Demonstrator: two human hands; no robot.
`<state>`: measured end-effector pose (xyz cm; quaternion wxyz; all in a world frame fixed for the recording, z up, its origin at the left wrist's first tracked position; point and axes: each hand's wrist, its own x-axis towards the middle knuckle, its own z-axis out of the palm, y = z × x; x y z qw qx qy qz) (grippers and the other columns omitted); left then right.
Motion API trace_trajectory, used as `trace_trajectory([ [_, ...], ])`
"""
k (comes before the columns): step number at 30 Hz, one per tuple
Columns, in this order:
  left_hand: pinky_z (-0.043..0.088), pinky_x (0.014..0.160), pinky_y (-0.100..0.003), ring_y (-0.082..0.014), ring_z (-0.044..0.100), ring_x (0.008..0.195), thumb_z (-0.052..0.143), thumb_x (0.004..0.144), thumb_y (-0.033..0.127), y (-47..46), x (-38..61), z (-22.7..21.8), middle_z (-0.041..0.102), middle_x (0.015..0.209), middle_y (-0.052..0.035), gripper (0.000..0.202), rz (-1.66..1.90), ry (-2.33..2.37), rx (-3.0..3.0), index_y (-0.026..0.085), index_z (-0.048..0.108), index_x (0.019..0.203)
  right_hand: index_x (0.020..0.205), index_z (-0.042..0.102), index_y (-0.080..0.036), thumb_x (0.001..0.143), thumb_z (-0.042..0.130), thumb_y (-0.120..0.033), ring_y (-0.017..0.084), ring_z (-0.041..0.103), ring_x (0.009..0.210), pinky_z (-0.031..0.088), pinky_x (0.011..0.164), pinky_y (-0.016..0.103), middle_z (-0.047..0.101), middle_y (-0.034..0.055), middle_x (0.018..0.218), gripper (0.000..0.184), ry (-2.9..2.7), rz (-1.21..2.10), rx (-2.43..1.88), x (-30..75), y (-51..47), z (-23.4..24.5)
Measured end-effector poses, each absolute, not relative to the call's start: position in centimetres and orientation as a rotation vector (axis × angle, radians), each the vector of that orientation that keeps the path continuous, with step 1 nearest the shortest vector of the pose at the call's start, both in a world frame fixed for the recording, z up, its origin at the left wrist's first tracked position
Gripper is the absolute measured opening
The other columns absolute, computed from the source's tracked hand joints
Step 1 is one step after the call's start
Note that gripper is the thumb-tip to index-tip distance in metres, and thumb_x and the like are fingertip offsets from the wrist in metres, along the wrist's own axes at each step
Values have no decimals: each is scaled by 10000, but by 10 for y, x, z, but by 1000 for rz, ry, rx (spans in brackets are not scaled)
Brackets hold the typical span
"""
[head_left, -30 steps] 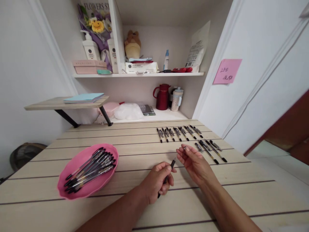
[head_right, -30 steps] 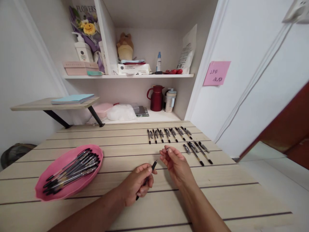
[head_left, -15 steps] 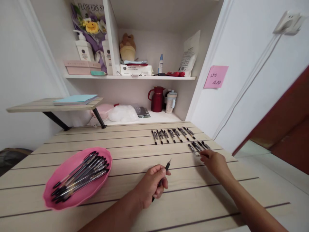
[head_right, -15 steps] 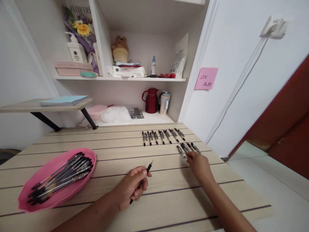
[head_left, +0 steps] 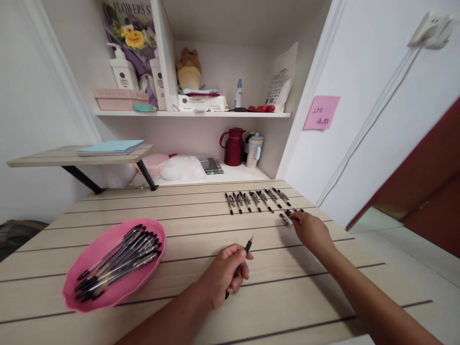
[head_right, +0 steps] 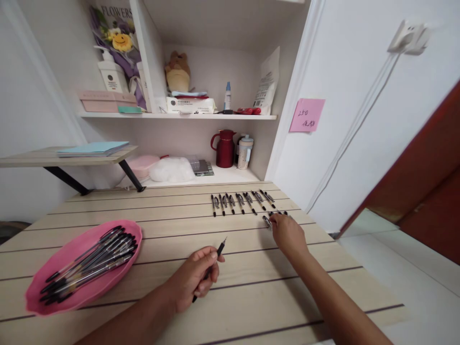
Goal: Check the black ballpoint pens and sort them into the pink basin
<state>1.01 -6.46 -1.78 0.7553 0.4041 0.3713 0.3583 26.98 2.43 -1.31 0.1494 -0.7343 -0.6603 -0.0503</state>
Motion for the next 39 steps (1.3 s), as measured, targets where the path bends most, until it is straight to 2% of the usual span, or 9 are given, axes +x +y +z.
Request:
trace_trajectory([
  [7, 110, 319, -176, 1, 243, 288, 509, 759, 456, -64, 10, -20, 494, 533, 60, 320, 782, 804, 881, 158, 492, 872, 877, 655, -208, 811, 413, -281, 193, 590, 763, 348, 568, 256, 635, 87, 922, 261, -2004, -193, -2178, 258, 51, -5],
  [16, 103, 319, -181, -1, 238, 277, 515, 753, 459, -62, 11, -21, 493, 519, 64, 320, 776, 801, 867, 161, 490, 867, 841, 665, -152, 791, 477, -356, 251, 607, 831, 415, 654, 312, 641, 142, 914, 282, -2036, -154, -2246, 240, 84, -12],
  [24, 98, 315, -184, -9, 231, 278, 490, 778, 405, -62, 10, -20, 497, 514, 54, 254, 773, 807, 862, 162, 487, 851, 835, 669, -124, 783, 450, -224, 266, 619, 822, 427, 664, 335, 647, 169, 918, 246, -2060, -159, -2268, 237, 88, -21],
  [32, 111, 306, -173, -3, 242, 277, 483, 778, 426, -62, 10, -21, 491, 527, 57, 286, 784, 800, 888, 156, 489, 870, 787, 672, -139, 789, 412, -194, 254, 618, 805, 421, 633, 312, 651, 147, 897, 265, -2105, -186, -2239, 243, 71, -20],
  [35, 115, 306, -171, -3, 248, 279, 491, 772, 437, -62, 10, -21, 490, 526, 58, 299, 783, 802, 889, 155, 488, 872, 807, 673, -141, 809, 400, -238, 243, 620, 799, 420, 647, 307, 649, 151, 900, 290, -2074, -181, -2248, 241, 69, -19],
  [39, 108, 305, -174, -4, 238, 277, 472, 787, 422, -62, 10, -23, 491, 527, 57, 278, 791, 802, 896, 158, 487, 872, 876, 661, -149, 817, 402, -396, 250, 616, 830, 425, 692, 324, 639, 151, 942, 363, -2001, -181, -2274, 231, 73, -20],
])
